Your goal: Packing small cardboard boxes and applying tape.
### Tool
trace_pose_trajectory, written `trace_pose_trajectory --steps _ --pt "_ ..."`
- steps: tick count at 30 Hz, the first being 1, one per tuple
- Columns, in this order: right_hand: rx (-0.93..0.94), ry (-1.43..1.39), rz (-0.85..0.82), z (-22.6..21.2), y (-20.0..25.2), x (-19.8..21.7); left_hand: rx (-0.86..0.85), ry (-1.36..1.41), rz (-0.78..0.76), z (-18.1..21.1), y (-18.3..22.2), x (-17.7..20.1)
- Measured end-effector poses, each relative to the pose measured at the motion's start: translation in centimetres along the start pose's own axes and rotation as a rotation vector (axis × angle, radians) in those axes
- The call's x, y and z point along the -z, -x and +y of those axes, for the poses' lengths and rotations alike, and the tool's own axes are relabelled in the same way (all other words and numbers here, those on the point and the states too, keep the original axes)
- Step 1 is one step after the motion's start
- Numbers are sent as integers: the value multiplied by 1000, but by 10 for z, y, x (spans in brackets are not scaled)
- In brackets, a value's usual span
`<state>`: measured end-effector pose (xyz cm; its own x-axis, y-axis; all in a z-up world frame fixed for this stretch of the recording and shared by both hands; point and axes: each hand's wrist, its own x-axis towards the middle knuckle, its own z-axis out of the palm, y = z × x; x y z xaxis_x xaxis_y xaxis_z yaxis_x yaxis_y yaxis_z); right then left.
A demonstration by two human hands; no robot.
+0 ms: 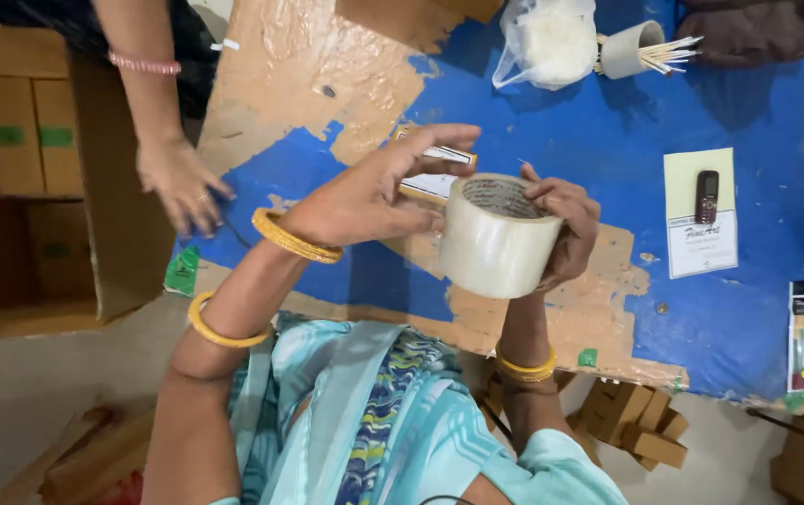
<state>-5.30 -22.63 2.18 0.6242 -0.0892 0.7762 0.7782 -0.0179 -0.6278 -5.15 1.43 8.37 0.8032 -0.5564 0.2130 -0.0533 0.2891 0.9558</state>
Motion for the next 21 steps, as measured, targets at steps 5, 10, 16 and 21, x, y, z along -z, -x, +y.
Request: trace_pose_trajectory --steps 5,10,16,21 --pt "121 195 67 2 -1 -2 93 58 231 -23 10 -6" --pt "155 231 77 -6 -7 -6 43 -179 462 -22 11 -25" --pt "37 178 -40 -23 -20 19 -208 -810 807 -25 7 -33" --pt "-8 894 -530 -14 -17 50 -60 -1085 825 -40 -1 -11"
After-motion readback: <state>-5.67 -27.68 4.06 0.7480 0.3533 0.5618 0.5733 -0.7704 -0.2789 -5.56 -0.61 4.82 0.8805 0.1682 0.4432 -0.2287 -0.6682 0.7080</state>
